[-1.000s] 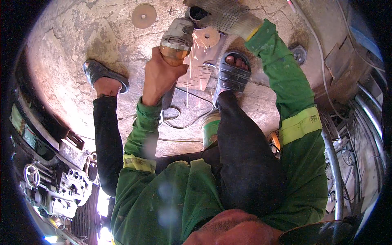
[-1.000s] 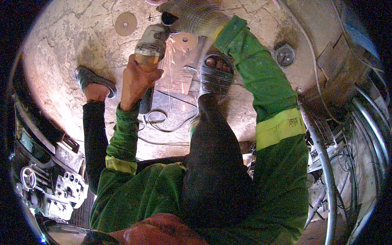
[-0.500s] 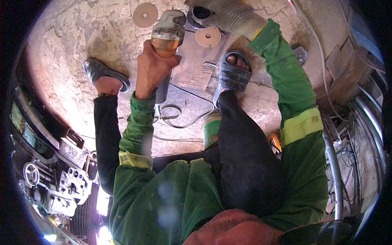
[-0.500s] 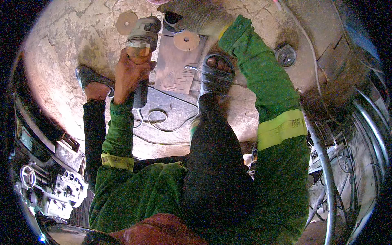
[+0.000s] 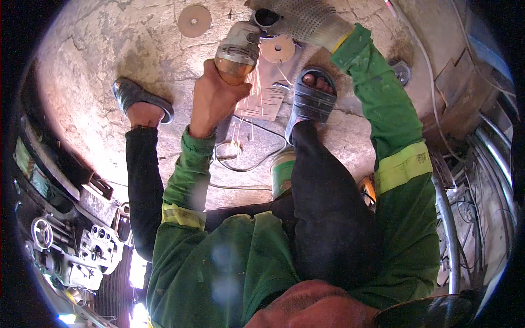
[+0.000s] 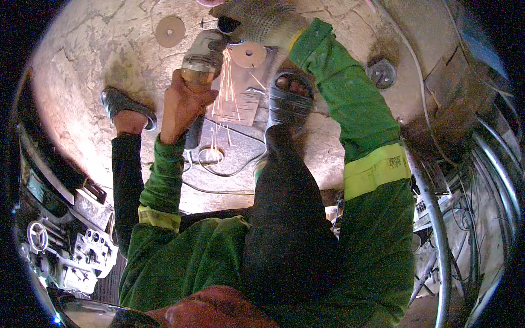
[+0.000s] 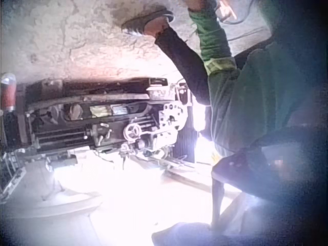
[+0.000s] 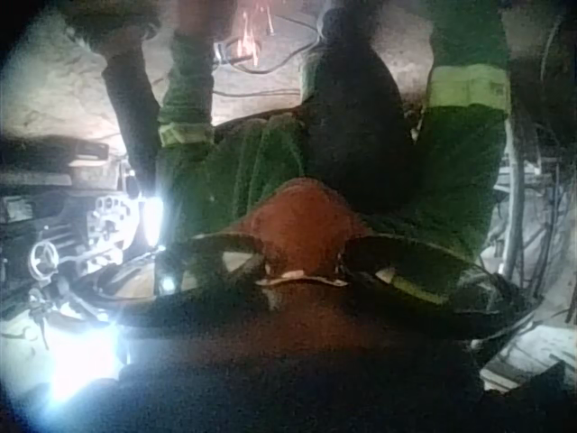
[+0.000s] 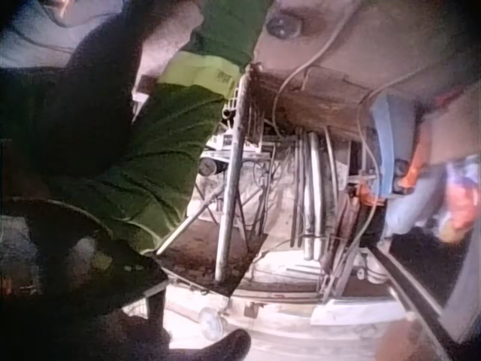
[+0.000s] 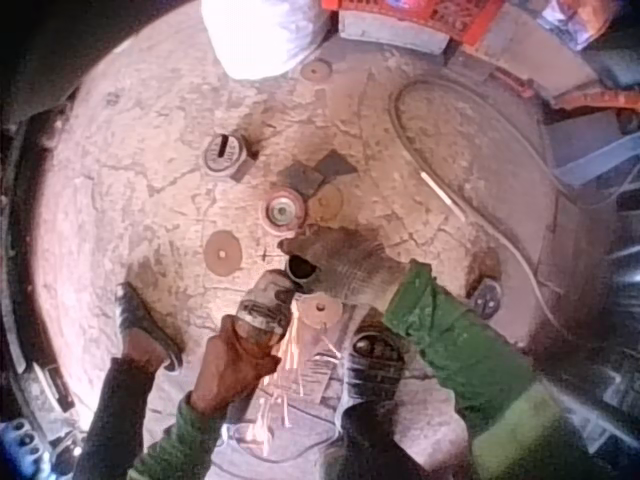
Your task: The person uses a handheld angle grinder to grind the surface and edges of a small cylindrical metal component while holding it on a wooden block.
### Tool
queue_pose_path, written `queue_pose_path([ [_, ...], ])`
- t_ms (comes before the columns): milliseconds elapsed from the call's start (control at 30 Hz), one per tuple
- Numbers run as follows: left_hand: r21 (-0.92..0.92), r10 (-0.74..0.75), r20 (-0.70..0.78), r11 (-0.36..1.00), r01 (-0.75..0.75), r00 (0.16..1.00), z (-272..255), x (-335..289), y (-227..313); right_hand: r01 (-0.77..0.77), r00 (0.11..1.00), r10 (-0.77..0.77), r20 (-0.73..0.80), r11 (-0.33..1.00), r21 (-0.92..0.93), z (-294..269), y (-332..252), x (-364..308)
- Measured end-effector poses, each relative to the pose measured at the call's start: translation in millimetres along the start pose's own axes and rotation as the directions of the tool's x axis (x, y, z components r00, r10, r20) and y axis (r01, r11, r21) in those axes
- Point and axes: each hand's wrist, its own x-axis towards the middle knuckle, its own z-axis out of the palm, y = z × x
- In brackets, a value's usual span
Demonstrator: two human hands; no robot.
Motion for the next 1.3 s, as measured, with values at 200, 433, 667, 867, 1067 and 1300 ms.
queue_pose_path([
  [200, 0.019, -0.04, -0.023, 0.999, 0.041, 0.999, 4.8, -9.1, 0.2, -0.041, 0.999, 0.041, 0.003, 0.999, -0.033, 1.4, 0.1, -1.1],
  [433, 0.007, -0.129, -0.062, 0.992, 0.129, 0.99, -15.3, -8.2, 7.4, 0.217, 0.971, -0.191, -0.146, 0.957, 0.194, 9.0, -1.9, -4.1],
  [667, 0.077, -0.085, -0.067, 0.993, 0.09, 0.994, -14.4, 2.3, 2.5, 0.013, 0.999, -0.019, 0.029, 0.985, 0.173, -1.0, -4.6, 2.9],
  [867, 0.0, -0.032, -0.068, 0.999, 0.032, 0.997, -4.4, 10.6, -14.7, 0.047, 0.999, -0.046, -0.009, 0.977, 0.21, -3.5, -5.6, 1.8],
  [1067, 0.035, -0.084, -0.026, 0.996, 0.085, 0.996, -5.8, 2.0, 0.5, 0.001, 0.999, -0.011, 0.053, 0.982, 0.187, -7.6, -6.0, 1.9],
  [1300, -0.019, -0.057, 0.003, 0.998, 0.057, 0.998, -0.7, -4.8, -7.0, 0.043, 0.999, -0.044, 0.007, 0.993, 0.112, -2.0, -1.2, 1.5],
])
